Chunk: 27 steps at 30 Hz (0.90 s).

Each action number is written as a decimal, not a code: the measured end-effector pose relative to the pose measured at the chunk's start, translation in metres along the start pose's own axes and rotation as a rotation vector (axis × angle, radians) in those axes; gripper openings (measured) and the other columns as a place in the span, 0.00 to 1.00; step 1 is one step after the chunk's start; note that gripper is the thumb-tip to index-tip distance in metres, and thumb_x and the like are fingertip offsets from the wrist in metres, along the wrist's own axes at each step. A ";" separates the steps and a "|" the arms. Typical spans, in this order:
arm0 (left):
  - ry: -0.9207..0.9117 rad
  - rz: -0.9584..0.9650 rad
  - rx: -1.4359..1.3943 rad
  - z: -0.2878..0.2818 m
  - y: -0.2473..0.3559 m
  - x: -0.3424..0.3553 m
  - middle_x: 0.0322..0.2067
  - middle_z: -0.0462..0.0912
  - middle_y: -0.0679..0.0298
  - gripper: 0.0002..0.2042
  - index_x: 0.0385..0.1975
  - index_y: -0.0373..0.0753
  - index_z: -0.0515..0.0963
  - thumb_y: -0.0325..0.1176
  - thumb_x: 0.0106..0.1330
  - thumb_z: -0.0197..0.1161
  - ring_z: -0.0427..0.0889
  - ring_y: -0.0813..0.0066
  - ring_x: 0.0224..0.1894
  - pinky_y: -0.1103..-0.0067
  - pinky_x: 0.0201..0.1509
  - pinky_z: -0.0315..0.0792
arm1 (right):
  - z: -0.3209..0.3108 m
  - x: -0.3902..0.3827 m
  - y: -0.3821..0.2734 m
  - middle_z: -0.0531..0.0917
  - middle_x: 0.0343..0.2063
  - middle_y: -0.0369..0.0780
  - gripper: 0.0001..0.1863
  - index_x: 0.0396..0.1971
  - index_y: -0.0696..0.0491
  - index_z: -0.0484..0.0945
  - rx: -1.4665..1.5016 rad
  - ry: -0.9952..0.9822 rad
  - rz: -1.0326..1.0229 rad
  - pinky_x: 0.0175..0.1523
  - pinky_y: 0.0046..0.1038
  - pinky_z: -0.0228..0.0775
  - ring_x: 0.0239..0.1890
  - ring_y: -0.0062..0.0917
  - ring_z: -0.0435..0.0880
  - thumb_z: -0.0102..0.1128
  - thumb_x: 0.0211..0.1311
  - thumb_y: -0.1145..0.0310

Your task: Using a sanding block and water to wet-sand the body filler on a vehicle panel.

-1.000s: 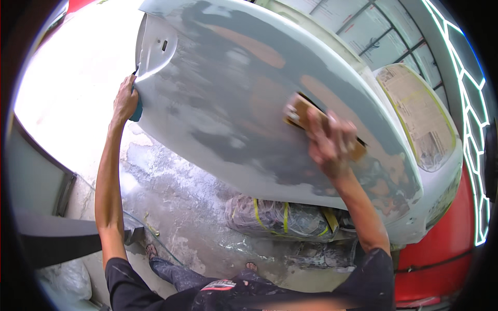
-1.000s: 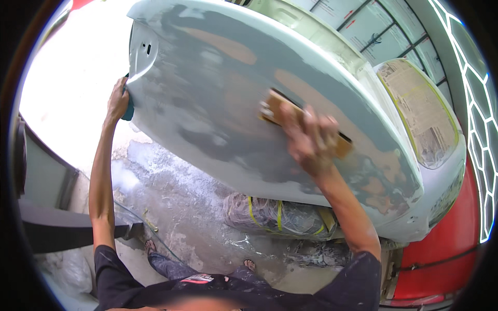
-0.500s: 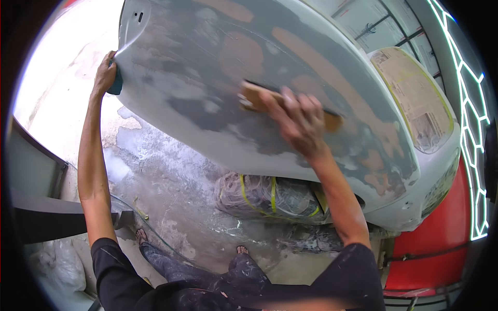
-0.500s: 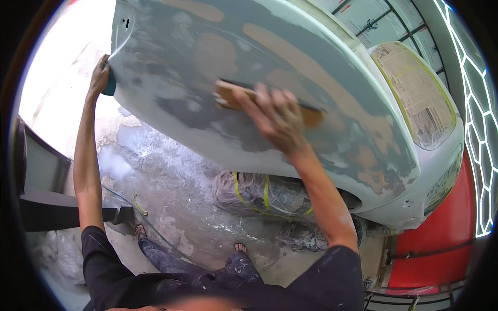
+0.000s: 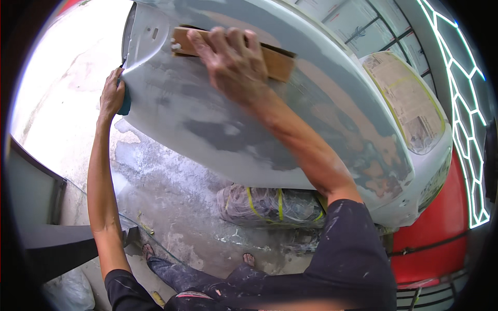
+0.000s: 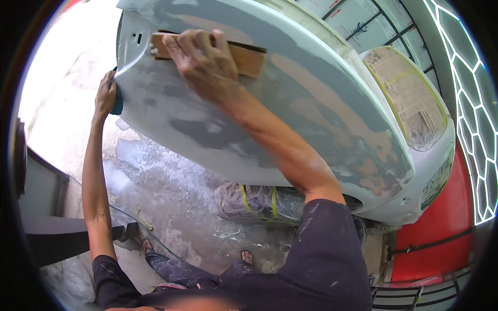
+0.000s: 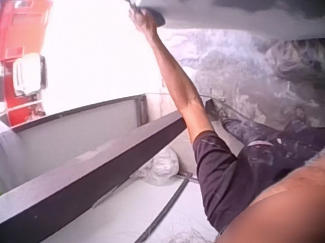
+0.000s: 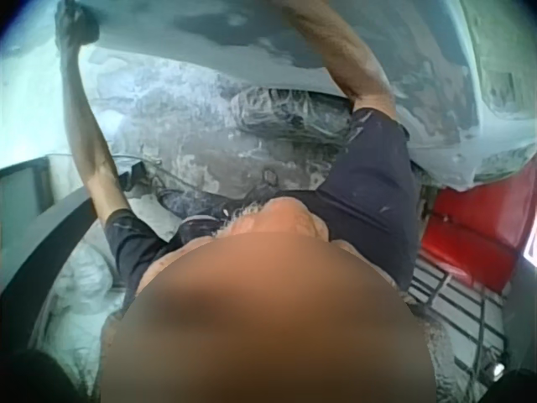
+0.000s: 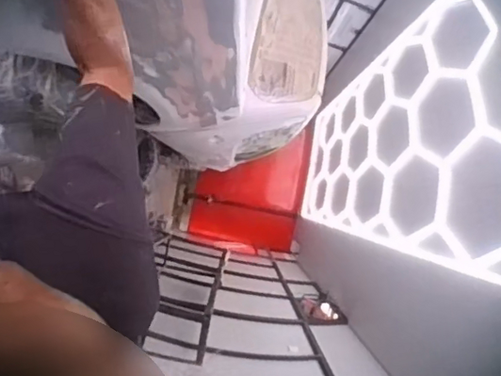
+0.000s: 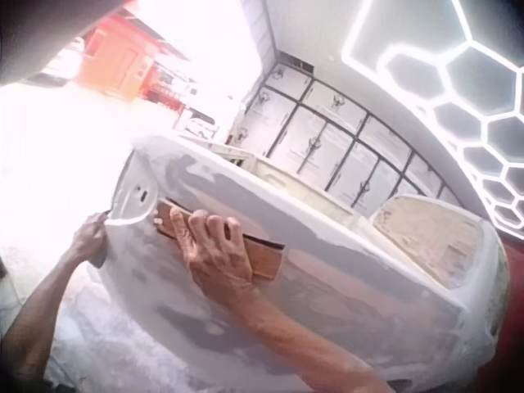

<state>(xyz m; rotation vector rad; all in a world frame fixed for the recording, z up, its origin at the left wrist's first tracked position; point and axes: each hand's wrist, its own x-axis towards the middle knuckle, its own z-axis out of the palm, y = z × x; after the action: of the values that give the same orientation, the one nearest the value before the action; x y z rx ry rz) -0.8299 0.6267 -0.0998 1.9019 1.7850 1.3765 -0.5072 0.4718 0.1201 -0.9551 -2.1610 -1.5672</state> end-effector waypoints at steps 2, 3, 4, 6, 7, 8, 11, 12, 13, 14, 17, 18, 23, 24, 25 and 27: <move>-0.121 0.022 -0.020 -0.008 0.006 0.005 0.71 0.74 0.51 0.25 0.73 0.41 0.71 0.32 0.77 0.46 0.73 0.52 0.72 0.62 0.79 0.64 | 0.021 0.015 -0.008 0.77 0.46 0.34 0.29 0.69 0.40 0.79 0.032 0.040 -0.012 0.59 0.37 0.69 0.46 0.28 0.74 0.63 0.68 0.66; -0.067 0.027 -0.039 -0.005 -0.014 0.014 0.70 0.75 0.50 0.25 0.73 0.41 0.71 0.32 0.77 0.47 0.75 0.52 0.71 0.62 0.77 0.65 | 0.019 0.017 -0.011 0.77 0.46 0.34 0.28 0.70 0.40 0.78 0.081 0.098 -0.021 0.59 0.37 0.69 0.47 0.28 0.74 0.62 0.69 0.66; -0.013 0.024 -0.040 -0.010 -0.038 0.021 0.69 0.76 0.50 0.25 0.72 0.41 0.72 0.33 0.77 0.48 0.76 0.52 0.70 0.61 0.76 0.67 | 0.010 0.005 -0.014 0.77 0.46 0.34 0.28 0.70 0.40 0.78 0.109 0.111 -0.007 0.59 0.37 0.69 0.47 0.28 0.74 0.62 0.69 0.66; -0.101 -0.065 -0.061 -0.018 -0.026 0.021 0.68 0.77 0.49 0.25 0.71 0.41 0.72 0.32 0.75 0.47 0.78 0.52 0.68 0.59 0.74 0.69 | -0.006 -0.060 -0.003 0.77 0.47 0.37 0.27 0.70 0.44 0.77 0.088 0.033 -0.092 0.61 0.36 0.70 0.51 0.29 0.75 0.59 0.71 0.66; -0.097 -0.054 -0.042 -0.028 -0.023 0.021 0.66 0.78 0.48 0.25 0.70 0.41 0.73 0.31 0.74 0.46 0.78 0.52 0.66 0.59 0.73 0.69 | -0.032 -0.100 0.008 0.77 0.49 0.37 0.29 0.72 0.42 0.76 0.110 -0.017 -0.074 0.61 0.36 0.70 0.51 0.28 0.75 0.59 0.71 0.68; -0.093 -0.041 -0.025 -0.036 -0.020 0.017 0.65 0.79 0.48 0.25 0.70 0.40 0.73 0.31 0.73 0.45 0.79 0.52 0.65 0.58 0.73 0.70 | -0.065 -0.147 0.027 0.79 0.51 0.35 0.31 0.74 0.39 0.74 0.105 -0.129 -0.044 0.61 0.37 0.70 0.51 0.28 0.75 0.61 0.70 0.67; -0.169 -0.087 -0.074 -0.041 -0.007 0.017 0.63 0.79 0.46 0.26 0.68 0.38 0.74 0.29 0.71 0.44 0.80 0.52 0.63 0.58 0.73 0.69 | -0.154 -0.301 0.093 0.82 0.57 0.32 0.29 0.67 0.32 0.82 0.051 -0.214 0.006 0.59 0.36 0.71 0.52 0.29 0.76 0.68 0.65 0.66; -0.069 -0.035 -0.056 -0.031 0.001 0.015 0.61 0.80 0.46 0.25 0.67 0.37 0.74 0.29 0.69 0.45 0.80 0.51 0.62 0.57 0.71 0.70 | -0.178 -0.345 0.114 0.82 0.57 0.33 0.29 0.68 0.31 0.81 -0.019 -0.211 0.004 0.59 0.38 0.70 0.52 0.31 0.76 0.65 0.68 0.68; -0.083 -0.039 -0.057 -0.031 0.003 0.016 0.62 0.79 0.45 0.25 0.67 0.37 0.73 0.29 0.69 0.45 0.79 0.51 0.63 0.57 0.71 0.69 | -0.186 -0.356 0.121 0.82 0.57 0.34 0.28 0.68 0.31 0.81 -0.014 -0.215 0.006 0.58 0.39 0.70 0.52 0.31 0.76 0.64 0.69 0.68; -0.109 -0.039 -0.066 -0.031 0.001 0.017 0.62 0.79 0.45 0.26 0.67 0.36 0.73 0.28 0.69 0.45 0.78 0.51 0.64 0.56 0.71 0.69 | -0.192 -0.356 0.119 0.82 0.57 0.34 0.28 0.68 0.32 0.81 -0.014 -0.231 0.010 0.57 0.40 0.70 0.52 0.32 0.76 0.63 0.69 0.68; -0.066 0.011 0.076 -0.023 0.009 0.001 0.65 0.77 0.47 0.26 0.67 0.36 0.73 0.28 0.69 0.45 0.76 0.51 0.68 0.55 0.75 0.67 | -0.143 -0.282 0.071 0.82 0.57 0.36 0.28 0.69 0.33 0.80 0.003 -0.181 0.037 0.56 0.42 0.71 0.51 0.33 0.75 0.63 0.70 0.67; -0.076 0.007 0.121 -0.026 0.009 -0.007 0.66 0.76 0.48 0.26 0.68 0.37 0.73 0.28 0.69 0.46 0.75 0.51 0.69 0.56 0.76 0.66 | -0.120 -0.231 0.046 0.82 0.55 0.36 0.30 0.70 0.34 0.79 -0.029 -0.202 -0.004 0.54 0.41 0.71 0.49 0.31 0.75 0.64 0.68 0.67; -0.057 -0.019 0.041 -0.029 0.011 -0.017 0.68 0.76 0.53 0.24 0.68 0.40 0.74 0.30 0.73 0.47 0.73 0.56 0.72 0.59 0.78 0.65 | 0.019 0.003 -0.064 0.78 0.47 0.41 0.26 0.67 0.49 0.79 0.014 0.060 -0.063 0.55 0.42 0.70 0.46 0.32 0.76 0.61 0.70 0.65; -0.011 0.030 0.066 -0.023 0.014 -0.010 0.69 0.75 0.54 0.24 0.68 0.40 0.74 0.31 0.73 0.48 0.72 0.57 0.72 0.61 0.78 0.65 | 0.042 0.034 -0.074 0.79 0.47 0.41 0.23 0.63 0.51 0.81 0.054 0.091 -0.048 0.56 0.42 0.70 0.47 0.32 0.77 0.60 0.70 0.64; -0.038 0.072 0.049 -0.018 0.022 -0.001 0.69 0.75 0.56 0.23 0.67 0.40 0.75 0.32 0.74 0.48 0.73 0.58 0.72 0.63 0.78 0.65 | 0.051 0.053 -0.077 0.80 0.46 0.41 0.21 0.60 0.53 0.82 0.078 0.106 -0.029 0.57 0.42 0.70 0.48 0.33 0.77 0.59 0.70 0.63; -0.016 0.104 -0.020 -0.006 0.001 0.013 0.68 0.76 0.53 0.23 0.67 0.39 0.75 0.31 0.74 0.48 0.74 0.56 0.71 0.64 0.77 0.65 | 0.058 0.063 -0.087 0.80 0.46 0.40 0.21 0.60 0.52 0.82 0.152 0.130 -0.022 0.58 0.40 0.69 0.48 0.31 0.77 0.58 0.70 0.64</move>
<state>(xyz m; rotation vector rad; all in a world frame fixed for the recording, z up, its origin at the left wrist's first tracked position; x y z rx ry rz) -0.8356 0.6350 -0.0895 2.0158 1.6798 1.4023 -0.6042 0.5309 0.0738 -0.7628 -2.1702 -1.4100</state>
